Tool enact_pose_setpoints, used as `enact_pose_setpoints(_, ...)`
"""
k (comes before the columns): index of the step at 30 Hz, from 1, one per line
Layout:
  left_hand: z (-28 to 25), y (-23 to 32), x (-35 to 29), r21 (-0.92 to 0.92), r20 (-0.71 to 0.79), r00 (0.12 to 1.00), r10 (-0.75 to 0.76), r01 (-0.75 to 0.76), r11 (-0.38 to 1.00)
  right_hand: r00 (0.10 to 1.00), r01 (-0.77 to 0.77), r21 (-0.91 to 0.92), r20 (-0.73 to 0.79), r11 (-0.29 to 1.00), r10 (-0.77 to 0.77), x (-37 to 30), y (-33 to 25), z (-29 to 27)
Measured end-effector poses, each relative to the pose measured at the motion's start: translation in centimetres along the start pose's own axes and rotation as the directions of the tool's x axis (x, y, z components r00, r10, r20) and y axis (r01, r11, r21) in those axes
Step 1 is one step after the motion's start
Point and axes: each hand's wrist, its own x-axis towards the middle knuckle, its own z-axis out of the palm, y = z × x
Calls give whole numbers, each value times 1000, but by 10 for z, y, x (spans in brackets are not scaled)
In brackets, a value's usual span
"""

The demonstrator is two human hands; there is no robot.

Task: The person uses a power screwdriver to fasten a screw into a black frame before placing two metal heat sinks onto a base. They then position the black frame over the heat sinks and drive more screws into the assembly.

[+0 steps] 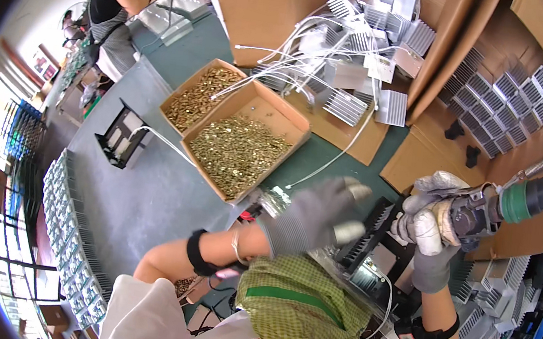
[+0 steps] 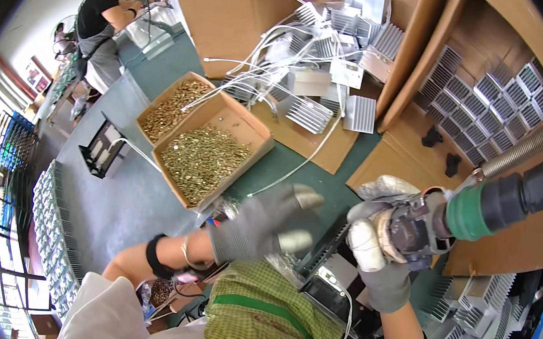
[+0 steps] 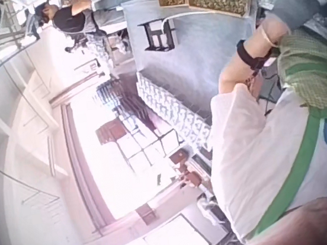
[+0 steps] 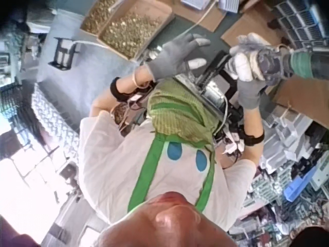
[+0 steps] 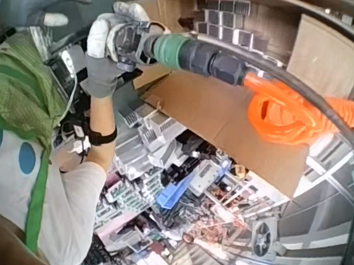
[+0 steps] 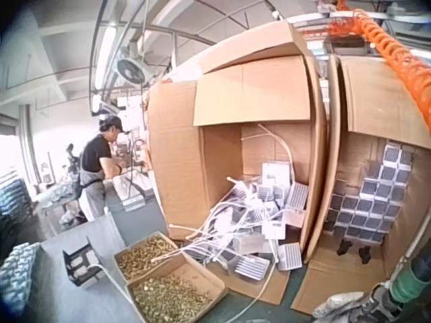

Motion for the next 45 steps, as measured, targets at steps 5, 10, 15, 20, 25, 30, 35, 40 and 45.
enact_pose_setpoints(5, -76, -85, 17, 442, 74, 941, -330, 266, 857, 995, 103, -104, 10, 989, -103, 8, 0, 2)
enact_pose_setpoints(10, -75, -122, 22, 528, 185, 900, -395, 248, 812, 999, 46, -49, -25, 998, -48, 2, -4, 4)
enact_pose_setpoints(15, -66, -129, 25, 570, 209, 842, -497, 308, 761, 988, -136, 401, -14, 906, 155, 4, 0, -2)
enact_pose_setpoints(20, -73, -128, 17, 503, 61, 955, -289, 221, 835, 984, 54, 198, 156, 979, -86, 5, 0, -5)
enact_pose_setpoints(25, -141, -139, 0, 550, -284, 932, -227, 352, 758, 998, 25, 137, 61, 990, -34, 6, 1, 0)
enact_pose_setpoints(30, -149, -124, -16, 725, -382, 924, 14, 291, 624, 1000, -14, 188, 27, 982, 9, 7, 4, 2)
enact_pose_setpoints(35, -44, -32, -29, -106, 69, 955, -288, 295, 950, 974, -191, 625, 25, 757, 225, 11, 3, 4)
enact_pose_setpoints(40, 14, 31, -6, -338, 311, 934, -177, 283, 898, 996, 88, -170, 19, 981, -86, 13, -1, 2)
enact_pose_setpoints(45, 37, 42, 4, -274, 390, 875, -287, 407, 871, 998, -36, 415, -33, 909, 55, 6, 7, 4)
